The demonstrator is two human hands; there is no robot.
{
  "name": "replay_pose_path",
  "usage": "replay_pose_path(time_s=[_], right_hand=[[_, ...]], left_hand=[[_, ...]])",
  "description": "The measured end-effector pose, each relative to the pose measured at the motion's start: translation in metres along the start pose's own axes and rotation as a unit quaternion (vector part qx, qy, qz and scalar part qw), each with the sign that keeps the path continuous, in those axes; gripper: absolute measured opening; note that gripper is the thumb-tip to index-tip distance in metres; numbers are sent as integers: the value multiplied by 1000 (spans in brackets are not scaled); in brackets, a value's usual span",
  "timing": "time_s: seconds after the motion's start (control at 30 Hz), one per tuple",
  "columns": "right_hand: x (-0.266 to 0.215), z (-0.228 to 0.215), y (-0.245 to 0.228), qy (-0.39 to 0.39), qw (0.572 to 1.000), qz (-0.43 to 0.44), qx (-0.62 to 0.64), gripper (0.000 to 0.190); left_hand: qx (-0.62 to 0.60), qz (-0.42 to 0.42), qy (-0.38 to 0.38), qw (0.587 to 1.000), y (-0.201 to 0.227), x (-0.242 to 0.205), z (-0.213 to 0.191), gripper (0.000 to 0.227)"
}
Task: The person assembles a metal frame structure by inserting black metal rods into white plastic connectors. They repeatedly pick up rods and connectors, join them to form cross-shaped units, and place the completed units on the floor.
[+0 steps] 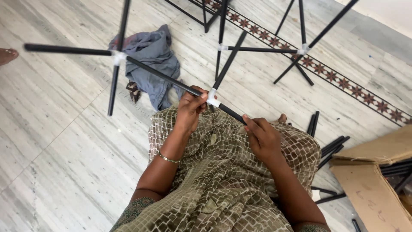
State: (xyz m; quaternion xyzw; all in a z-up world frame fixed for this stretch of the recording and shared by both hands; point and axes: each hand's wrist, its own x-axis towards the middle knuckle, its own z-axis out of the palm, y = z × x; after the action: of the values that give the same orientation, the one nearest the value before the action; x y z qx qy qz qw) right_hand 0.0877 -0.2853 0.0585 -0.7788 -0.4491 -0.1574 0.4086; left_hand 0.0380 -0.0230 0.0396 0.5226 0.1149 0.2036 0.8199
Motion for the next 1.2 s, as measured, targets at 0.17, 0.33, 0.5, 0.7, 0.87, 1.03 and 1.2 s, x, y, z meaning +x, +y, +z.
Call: replay_pose_path(time_s=[0.17, 0.33, 0.5, 0.7, 0.87, 1.03, 1.2], right_hand=[[4, -16, -10, 10, 998, -18, -51, 39], [-4, -21, -7, 12, 987, -54, -152, 41], [-5, -21, 0, 1, 995, -35, -93, 40], [-14, 0, 8, 4, 998, 60, 27, 32], [-28, 28, 17, 77, 997, 1, 23, 30], [-48, 34, 27, 95, 988, -104, -66, 30], [-69, 51, 28, 39, 998, -2, -52, 30]], left_hand=[[1, 1, -36, 999, -2, -5, 6, 7], [49, 40, -40, 997, -8, -9, 14, 9], [96, 32, -36, 994, -15, -18, 13, 9], [109, 51, -86, 989, -3, -12, 15, 13], [121, 153, -69, 978, 45, -13, 36, 47], [-275, 13, 171, 946, 92, -11, 36, 28], [-272, 100, 136, 947, 70, -6, 30, 59]])
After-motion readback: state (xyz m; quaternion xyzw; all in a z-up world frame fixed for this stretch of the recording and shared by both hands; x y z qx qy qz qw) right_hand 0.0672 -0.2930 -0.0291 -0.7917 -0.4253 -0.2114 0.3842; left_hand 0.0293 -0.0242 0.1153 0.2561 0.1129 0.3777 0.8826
